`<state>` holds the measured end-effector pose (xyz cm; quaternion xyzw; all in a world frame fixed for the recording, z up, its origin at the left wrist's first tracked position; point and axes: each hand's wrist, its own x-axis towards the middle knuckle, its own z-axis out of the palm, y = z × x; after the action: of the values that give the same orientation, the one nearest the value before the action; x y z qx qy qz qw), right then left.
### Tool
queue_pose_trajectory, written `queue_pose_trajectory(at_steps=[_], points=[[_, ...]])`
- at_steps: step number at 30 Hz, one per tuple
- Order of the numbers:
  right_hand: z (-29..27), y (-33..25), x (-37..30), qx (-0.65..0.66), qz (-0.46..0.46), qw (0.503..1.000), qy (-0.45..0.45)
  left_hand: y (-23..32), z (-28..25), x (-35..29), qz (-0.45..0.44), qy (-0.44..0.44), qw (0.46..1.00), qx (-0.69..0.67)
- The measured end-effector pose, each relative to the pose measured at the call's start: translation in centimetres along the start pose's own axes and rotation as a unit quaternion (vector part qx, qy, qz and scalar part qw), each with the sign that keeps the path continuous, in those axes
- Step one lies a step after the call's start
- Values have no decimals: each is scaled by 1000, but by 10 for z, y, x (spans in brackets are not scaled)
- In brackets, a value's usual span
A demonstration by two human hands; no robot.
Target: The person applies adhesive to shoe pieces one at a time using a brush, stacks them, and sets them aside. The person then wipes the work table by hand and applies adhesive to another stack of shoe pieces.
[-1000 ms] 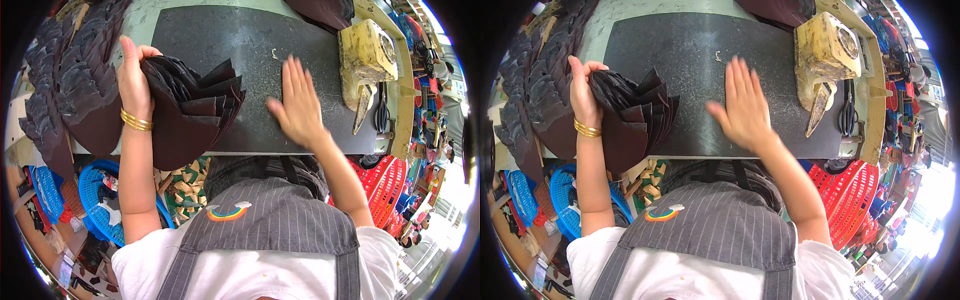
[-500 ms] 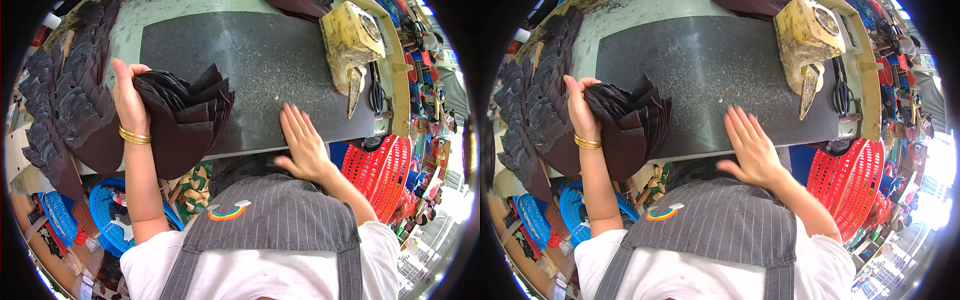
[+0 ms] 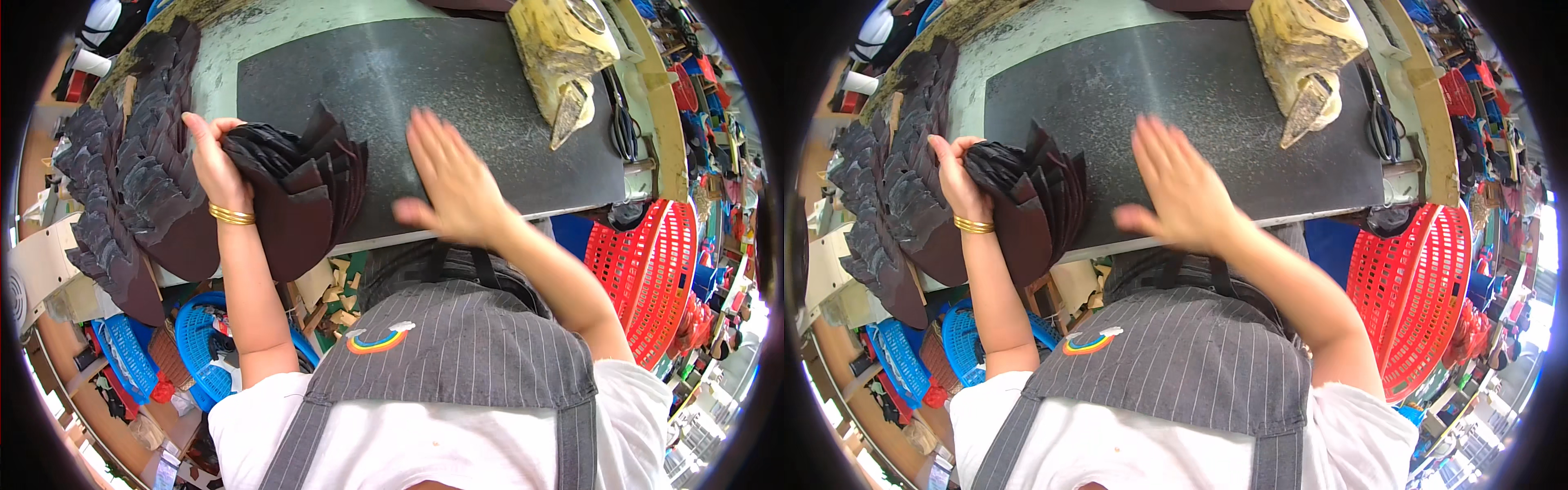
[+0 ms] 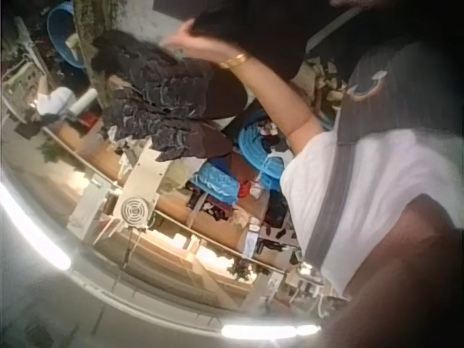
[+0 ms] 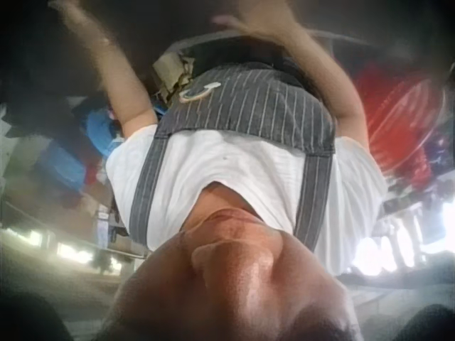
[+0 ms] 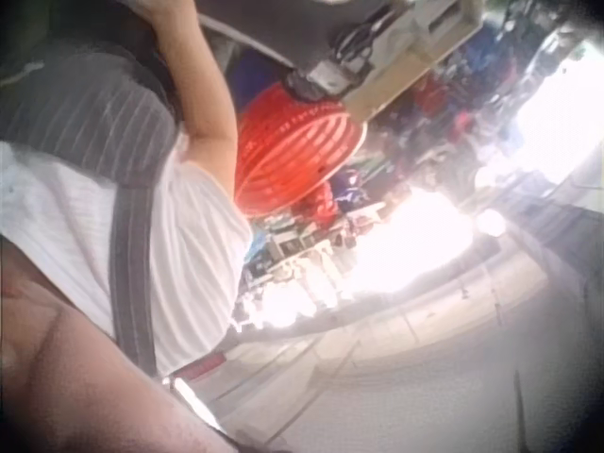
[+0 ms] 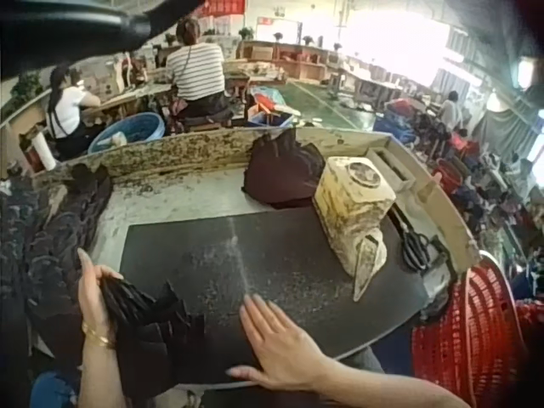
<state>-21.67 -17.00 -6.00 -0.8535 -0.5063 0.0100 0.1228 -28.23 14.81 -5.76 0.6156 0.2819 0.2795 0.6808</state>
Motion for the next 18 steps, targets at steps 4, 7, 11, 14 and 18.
queue_pose_trajectory(at_steps=[4,7,11,14,18], points=[[-28,-4,-138,426,-3,891,-161,7,9,1,15,18,999,-30],[-55,12,-146,448,21,881,-151,13,10,2,30,20,999,-29],[-43,30,-24,260,-68,961,57,9,-4,1,55,12,998,-39],[-6,9,-19,-2,-45,997,59,30,-16,-26,123,81,988,46],[-29,3,-134,492,-24,827,-273,74,-52,-51,90,-76,975,-189]])
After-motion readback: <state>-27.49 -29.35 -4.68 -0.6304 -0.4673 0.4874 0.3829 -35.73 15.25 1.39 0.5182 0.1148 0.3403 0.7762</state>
